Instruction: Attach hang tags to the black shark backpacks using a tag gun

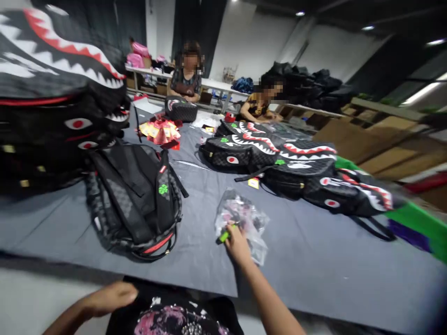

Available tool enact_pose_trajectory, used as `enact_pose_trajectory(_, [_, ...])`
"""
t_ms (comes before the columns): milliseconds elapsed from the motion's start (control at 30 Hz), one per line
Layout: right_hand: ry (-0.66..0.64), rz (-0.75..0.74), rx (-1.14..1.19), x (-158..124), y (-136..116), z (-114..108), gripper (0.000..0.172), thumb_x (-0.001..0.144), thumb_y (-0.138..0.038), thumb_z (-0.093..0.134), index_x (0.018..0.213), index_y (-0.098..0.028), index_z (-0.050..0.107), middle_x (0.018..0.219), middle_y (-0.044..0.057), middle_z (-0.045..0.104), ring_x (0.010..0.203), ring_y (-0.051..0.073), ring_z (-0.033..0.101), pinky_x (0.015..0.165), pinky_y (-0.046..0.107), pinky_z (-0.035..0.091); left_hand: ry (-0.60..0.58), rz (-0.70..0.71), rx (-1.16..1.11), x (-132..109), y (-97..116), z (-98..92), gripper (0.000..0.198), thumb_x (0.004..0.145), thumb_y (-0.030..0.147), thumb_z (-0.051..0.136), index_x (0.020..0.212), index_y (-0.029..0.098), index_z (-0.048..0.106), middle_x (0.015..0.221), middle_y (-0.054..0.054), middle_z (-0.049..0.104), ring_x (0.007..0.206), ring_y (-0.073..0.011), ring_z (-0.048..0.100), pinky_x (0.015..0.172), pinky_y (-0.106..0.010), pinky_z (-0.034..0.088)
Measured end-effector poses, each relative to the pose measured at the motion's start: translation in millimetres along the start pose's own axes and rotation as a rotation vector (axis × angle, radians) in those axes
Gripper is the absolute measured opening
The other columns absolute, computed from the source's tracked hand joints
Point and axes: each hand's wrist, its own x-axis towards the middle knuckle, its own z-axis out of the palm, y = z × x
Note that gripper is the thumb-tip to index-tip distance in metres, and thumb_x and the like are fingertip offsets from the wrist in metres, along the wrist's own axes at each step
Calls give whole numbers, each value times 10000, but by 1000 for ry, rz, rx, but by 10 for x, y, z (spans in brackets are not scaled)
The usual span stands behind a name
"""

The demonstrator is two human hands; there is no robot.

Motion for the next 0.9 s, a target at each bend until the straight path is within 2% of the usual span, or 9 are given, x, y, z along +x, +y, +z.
enact_pose_trajectory(67, [128, 20, 12, 147, 98, -12, 291, 963, -306, 351, 1175, -245, 541, 1051, 175, 637, 1023, 349, 606, 847, 572, 476, 19, 101, 17, -149, 322, -171, 474, 859, 607, 544, 1102, 214, 653, 1007, -34, 711, 942, -203, 647, 841, -330, 509])
enact_pose_trajectory(133, [215, 32, 3, 285, 45, -103, 313, 967, -338, 345, 1231, -287, 503, 1022, 162, 636, 992, 370, 605, 822, 626, 463, 280, 323, 192, -122, 735, -430, 458, 906, 567, 485, 1159, 218, 641, 1103, -58, 697, 1028, -210, 632, 936, -350, 475])
enact_pose_trajectory(233, [209, -44, 13, 386, -249, -321, 359, 942, -293, 404, 1298, -263, 437, 1079, 179, 632, 992, 371, 611, 806, 610, 496, 685, 507, 495, 301, 1141, -807, 494, 953, 526, 365, 1264, 219, 597, 1269, -98, 636, 1212, -240, 553, 1058, -414, 402])
enact_pose_trajectory(300, [175, -105, 32, 410, -532, -455, 400, 924, -255, 443, 1321, -218, 406, 1144, 188, 619, 1018, 348, 615, 801, 559, 532, 796, 406, 656, 742, 1159, -863, 556, 944, 491, 390, 1388, 171, 488, 1407, -158, 524, 1350, -286, 435, 1109, -473, 339])
enact_pose_trajectory(367, [157, -105, 97, 451, -866, -550, 447, 921, -257, 484, 1350, -185, 381, 1220, 191, 594, 1090, 330, 594, 856, 544, 531, 828, 244, 756, 1149, 1015, -671, 661, 937, 501, 393, 1477, 123, 347, 1529, -212, 334, 1448, -347, 256, 1140, -550, 255])
enact_pose_trajectory(467, [136, -59, 323, 591, -1444, -619, 488, 925, -255, 528, 1383, -186, 372, 1267, 161, 578, 1157, 283, 564, 933, 493, 507, 779, 270, 839, 1467, 662, -15, 731, 932, 538, 389, 1529, 150, 219, 1582, -211, 175, 1473, -377, 121, 1151, -593, 205])
enact_pose_trajectory(633, [-51, -214, 560, 868, -2148, -544, 458, 874, -208, 567, 1308, -168, 426, 1349, 144, 534, 1263, 245, 475, 1067, 432, 401, 707, 571, 958, 1288, 214, 1059, 709, 908, 448, 495, 1524, 200, 249, 1546, -160, 322, 1437, -366, 269, 1146, -600, 265])
enact_pose_trajectory(767, [-408, -99, 262, 846, -2061, -497, 456, 804, -78, 544, 1252, -154, 500, 1291, 157, 562, 1227, 265, 485, 988, 411, 432, 627, 563, 973, 1090, 258, 1224, 686, 930, 535, 443, 1514, 221, 266, 1544, -139, 336, 1397, -344, 345, 1131, -622, 284])
enact_pose_trajectory(900, [-549, -26, -117, 722, -1703, -735, 416, 866, -110, 500, 1274, -190, 502, 1171, 153, 614, 1069, 296, 564, 794, 405, 470, 628, 602, 1026, 1150, 395, 1193, 691, 940, 557, 407, 1527, 246, 217, 1549, -124, 331, 1435, -338, 273, 1145, -656, 221])
